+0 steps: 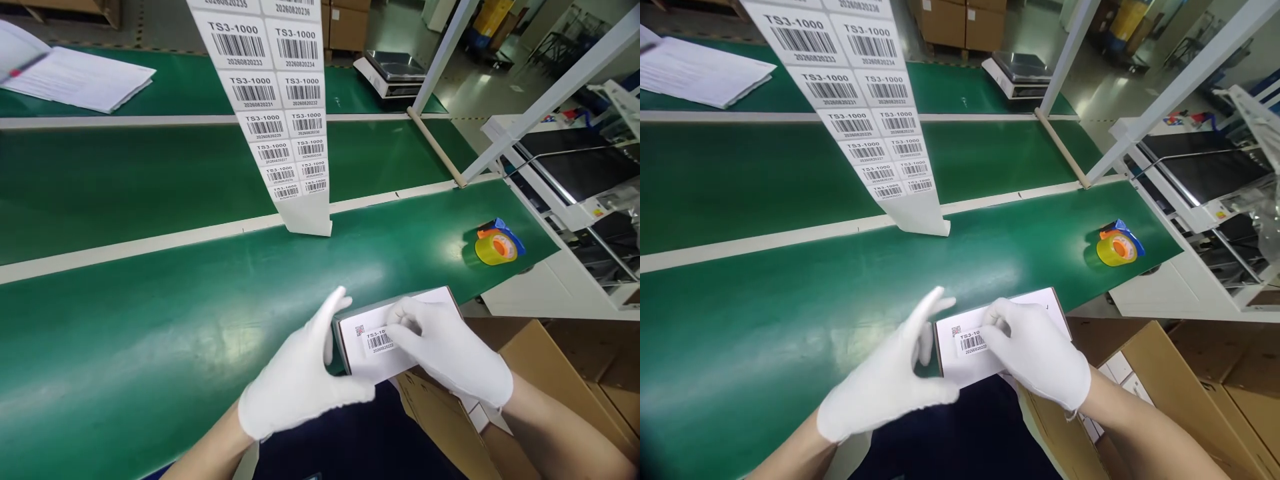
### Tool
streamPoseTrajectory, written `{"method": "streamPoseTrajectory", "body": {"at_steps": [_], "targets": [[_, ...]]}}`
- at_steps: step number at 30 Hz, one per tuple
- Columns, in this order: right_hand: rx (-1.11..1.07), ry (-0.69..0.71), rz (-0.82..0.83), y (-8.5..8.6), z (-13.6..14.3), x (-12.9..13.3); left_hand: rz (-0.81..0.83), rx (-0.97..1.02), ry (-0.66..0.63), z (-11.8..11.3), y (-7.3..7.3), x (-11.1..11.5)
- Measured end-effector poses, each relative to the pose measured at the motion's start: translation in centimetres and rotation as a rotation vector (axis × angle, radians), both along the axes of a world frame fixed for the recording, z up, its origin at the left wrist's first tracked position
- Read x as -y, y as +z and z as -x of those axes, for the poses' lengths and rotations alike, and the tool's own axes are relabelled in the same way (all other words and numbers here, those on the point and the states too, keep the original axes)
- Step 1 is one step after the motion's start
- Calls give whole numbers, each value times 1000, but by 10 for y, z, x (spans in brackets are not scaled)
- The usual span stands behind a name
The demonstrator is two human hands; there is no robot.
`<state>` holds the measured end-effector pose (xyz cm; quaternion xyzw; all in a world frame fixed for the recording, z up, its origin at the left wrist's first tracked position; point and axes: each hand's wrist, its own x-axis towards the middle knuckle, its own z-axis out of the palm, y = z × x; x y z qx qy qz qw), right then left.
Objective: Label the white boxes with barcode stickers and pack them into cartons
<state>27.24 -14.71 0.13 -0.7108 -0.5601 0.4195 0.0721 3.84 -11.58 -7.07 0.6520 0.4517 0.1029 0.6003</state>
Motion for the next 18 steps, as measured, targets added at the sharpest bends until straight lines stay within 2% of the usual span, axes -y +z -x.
{"method": "streamPoseTrajectory", "body": {"at_steps": [4, 18], "targets": [[53, 9, 9, 0, 3, 2, 49, -45, -51, -9, 0, 10], [139, 53, -21, -3, 6, 4, 45, -9, -81, -11, 3, 3]]}}
